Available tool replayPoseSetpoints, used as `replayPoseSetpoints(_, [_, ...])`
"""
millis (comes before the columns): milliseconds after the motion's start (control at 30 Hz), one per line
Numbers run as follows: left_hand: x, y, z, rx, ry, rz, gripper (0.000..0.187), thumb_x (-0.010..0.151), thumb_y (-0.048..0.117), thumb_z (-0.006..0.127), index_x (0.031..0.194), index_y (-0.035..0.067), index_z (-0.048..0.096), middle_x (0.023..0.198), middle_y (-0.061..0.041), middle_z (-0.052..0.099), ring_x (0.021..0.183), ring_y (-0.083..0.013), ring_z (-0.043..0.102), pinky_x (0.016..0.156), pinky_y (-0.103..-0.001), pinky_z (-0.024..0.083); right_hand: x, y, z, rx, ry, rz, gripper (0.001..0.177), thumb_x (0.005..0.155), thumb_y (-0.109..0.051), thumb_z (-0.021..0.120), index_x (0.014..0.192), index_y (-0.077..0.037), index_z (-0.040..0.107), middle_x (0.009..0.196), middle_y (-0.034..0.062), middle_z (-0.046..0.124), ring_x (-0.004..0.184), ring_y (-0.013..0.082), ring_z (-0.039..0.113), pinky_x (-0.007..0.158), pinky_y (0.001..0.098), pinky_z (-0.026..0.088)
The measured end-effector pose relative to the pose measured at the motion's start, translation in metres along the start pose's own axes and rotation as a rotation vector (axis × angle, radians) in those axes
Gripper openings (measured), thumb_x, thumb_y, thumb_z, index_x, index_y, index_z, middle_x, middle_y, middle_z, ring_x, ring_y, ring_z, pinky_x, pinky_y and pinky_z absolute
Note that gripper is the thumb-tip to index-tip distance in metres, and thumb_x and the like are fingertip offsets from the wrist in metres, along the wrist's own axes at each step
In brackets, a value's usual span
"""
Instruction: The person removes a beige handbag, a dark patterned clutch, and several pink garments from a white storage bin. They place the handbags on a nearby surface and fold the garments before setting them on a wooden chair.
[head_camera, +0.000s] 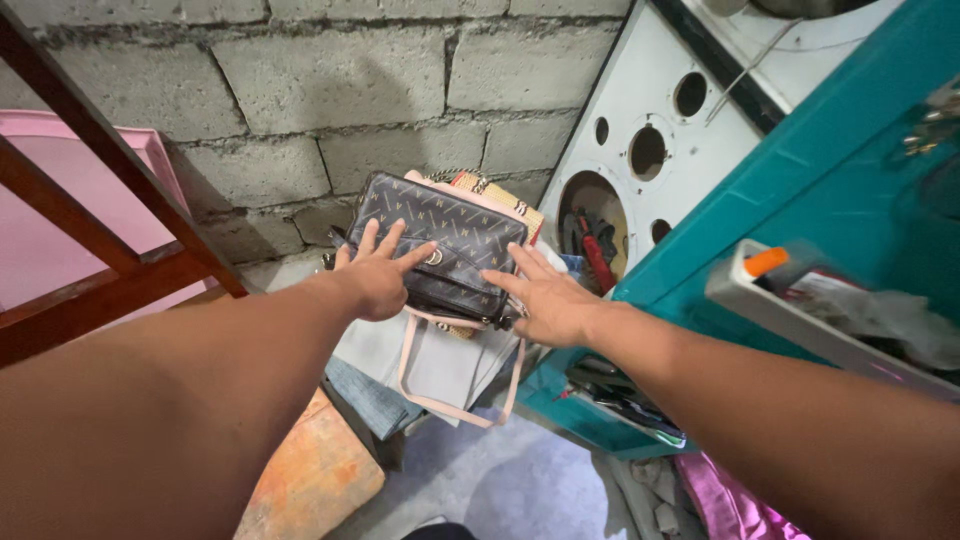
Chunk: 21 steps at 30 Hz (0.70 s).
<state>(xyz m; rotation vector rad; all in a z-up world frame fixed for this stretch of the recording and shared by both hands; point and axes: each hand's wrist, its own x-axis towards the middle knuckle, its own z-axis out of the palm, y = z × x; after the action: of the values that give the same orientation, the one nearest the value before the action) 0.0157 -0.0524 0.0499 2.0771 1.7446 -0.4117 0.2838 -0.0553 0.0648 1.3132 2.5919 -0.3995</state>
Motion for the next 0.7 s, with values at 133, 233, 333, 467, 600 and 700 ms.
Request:
replayPoseSetpoints(133, [-0.024, 0.010, -0.004, -0.038, 0.118, 0.009, 0.081, 0.099, 0.035, 0.054, 0.162, 0.047, 0.005, 0.173, -0.007, -0.014, 0.158, -0.0398, -0.015, 0.124, -0.062, 0.006, -0.023, -0.001, -0.015, 0.036, 0.102, -0.039, 0.087, 0.081, -0.024, 0.076, 0.157, -0.028, 0.034, 0.167, 0.0253, 0.007, 0.155, 0.0423, 0.010, 0.121, 0.0484, 0.026])
replayPoseSetpoints(233, [-0.042, 0.019, -0.007, -0.049, 0.217, 0.007, 0.080, 0.098, 0.046, 0.056, 0.162, 0.046, 0.007, 0.173, -0.009, -0.012, 0.157, -0.0408, -0.012, 0.124, -0.061, 0.007, -0.041, -0.006, -0.025, 0.053, 0.146, -0.042, 0.085, 0.081, -0.027, 0.076, 0.156, -0.027, 0.036, 0.167, 0.0246, 0.009, 0.156, 0.0415, 0.010, 0.119, 0.0504, 0.027])
replayPoseSetpoints(333, [-0.060, 0.031, -0.010, -0.056, 0.297, 0.020, 0.082, 0.096, 0.052, 0.057, 0.162, 0.045, 0.008, 0.172, -0.010, -0.010, 0.157, -0.0411, -0.010, 0.123, -0.060, 0.006, -0.058, -0.012, -0.034, 0.050, 0.191, -0.059, 0.085, 0.082, -0.032, 0.077, 0.156, -0.027, 0.036, 0.166, 0.0251, 0.010, 0.155, 0.0424, 0.010, 0.119, 0.0526, 0.026])
replayPoseSetpoints(467, [-0.082, 0.044, -0.014, -0.068, 0.383, 0.054, 0.082, 0.096, 0.056, 0.055, 0.161, 0.043, 0.008, 0.171, -0.012, -0.009, 0.156, -0.0420, -0.008, 0.122, -0.060, 0.007, -0.080, -0.020, -0.046, 0.081, 0.220, -0.046, 0.082, 0.086, -0.038, 0.074, 0.157, -0.031, 0.035, 0.168, 0.0204, 0.011, 0.156, 0.0411, 0.011, 0.118, 0.0574, 0.026])
replayPoseSetpoints(600, [-0.098, 0.061, -0.014, -0.065, 0.421, 0.053, 0.083, 0.094, 0.059, 0.055, 0.161, 0.043, 0.008, 0.171, -0.011, -0.008, 0.156, -0.0414, -0.007, 0.122, -0.060, 0.008, -0.101, -0.024, -0.053, 0.094, 0.248, -0.027, 0.080, 0.087, -0.044, 0.072, 0.156, -0.032, 0.035, 0.169, 0.0171, 0.009, 0.155, 0.0404, 0.010, 0.119, 0.0592, 0.022])
replayPoseSetpoints(700, [-0.106, 0.074, -0.011, -0.067, 0.451, 0.062, 0.085, 0.093, 0.061, 0.056, 0.161, 0.043, 0.009, 0.171, -0.011, -0.007, 0.156, -0.0418, -0.006, 0.122, -0.060, 0.008, -0.115, -0.022, -0.054, 0.101, 0.254, -0.003, 0.078, 0.088, -0.046, 0.070, 0.156, -0.033, 0.035, 0.169, 0.0162, 0.009, 0.156, 0.0394, 0.010, 0.120, 0.0594, 0.020])
